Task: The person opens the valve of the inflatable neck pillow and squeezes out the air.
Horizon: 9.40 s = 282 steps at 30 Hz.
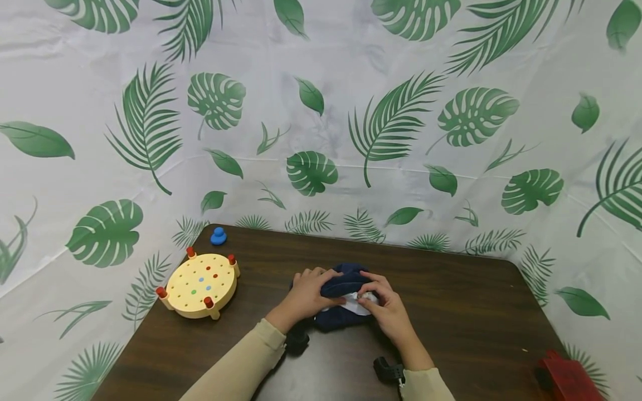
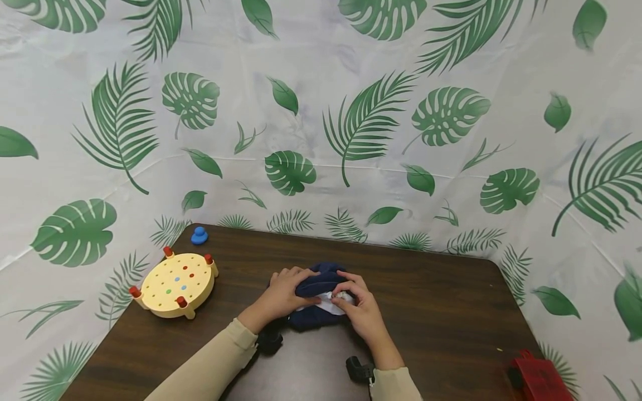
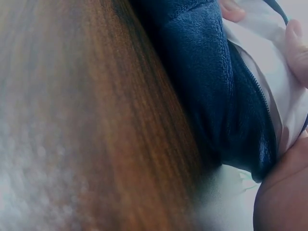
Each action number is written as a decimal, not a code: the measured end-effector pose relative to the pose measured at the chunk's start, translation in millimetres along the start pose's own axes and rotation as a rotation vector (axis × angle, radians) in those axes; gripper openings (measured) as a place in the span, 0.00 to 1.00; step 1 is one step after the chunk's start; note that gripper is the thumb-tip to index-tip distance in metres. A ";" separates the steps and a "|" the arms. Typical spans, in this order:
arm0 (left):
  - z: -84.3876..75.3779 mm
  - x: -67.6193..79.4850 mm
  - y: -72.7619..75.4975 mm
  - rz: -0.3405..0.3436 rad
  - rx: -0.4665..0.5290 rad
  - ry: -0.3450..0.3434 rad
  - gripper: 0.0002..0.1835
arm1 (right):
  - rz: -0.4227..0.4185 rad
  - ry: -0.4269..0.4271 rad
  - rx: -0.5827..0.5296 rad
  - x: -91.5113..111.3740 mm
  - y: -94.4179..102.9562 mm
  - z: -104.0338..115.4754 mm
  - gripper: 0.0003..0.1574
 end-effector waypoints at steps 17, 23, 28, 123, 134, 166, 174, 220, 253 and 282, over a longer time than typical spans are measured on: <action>-8.8 3.4 -12.2 0.127 0.000 -0.146 0.40 | 0.011 -0.041 0.051 0.0 -3.1 -8.6 0.04; -9.3 6.0 -16.6 0.207 0.020 -0.171 0.45 | 0.002 -0.036 0.045 -0.8 -2.6 -10.6 0.03; -9.4 7.2 -18.9 0.266 0.016 -0.134 0.56 | 0.004 -0.045 0.035 -1.0 -2.1 -12.8 0.03; -17.7 1.3 -4.0 -0.018 -0.032 -0.166 0.18 | 0.025 -0.129 -0.024 1.0 -2.2 -10.0 0.12; -15.7 0.8 -5.0 -0.021 -0.038 -0.169 0.18 | 0.023 -0.141 -0.011 0.5 -1.4 -9.5 0.10; -17.0 -0.3 -4.6 -0.040 -0.032 -0.193 0.16 | 0.038 -0.140 -0.007 1.2 -1.8 -11.5 0.11; -17.6 0.8 -4.0 -0.039 -0.039 -0.198 0.16 | 0.040 -0.166 -0.005 1.2 -2.6 -12.3 0.11; -14.2 2.7 -15.0 0.083 -0.007 -0.146 0.30 | 0.072 -0.208 -0.018 4.1 -4.8 -23.1 0.09; -22.7 4.6 -17.3 0.099 -0.099 -0.233 0.23 | 0.038 -0.250 0.036 3.4 -4.2 -22.7 0.07; -33.4 5.4 -15.6 0.090 -0.026 -0.343 0.24 | 0.064 -0.293 -0.014 4.1 -6.2 -25.4 0.06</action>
Point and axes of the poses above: each hand's wrist, its own x-axis away from the middle knuckle, its own y-axis out of the back of the hand, z = x × y, the point moved 10 cm from there along -x, towards the middle knuckle, and after that the axes turned 3 degrees about -z, right-handed, at the moved point
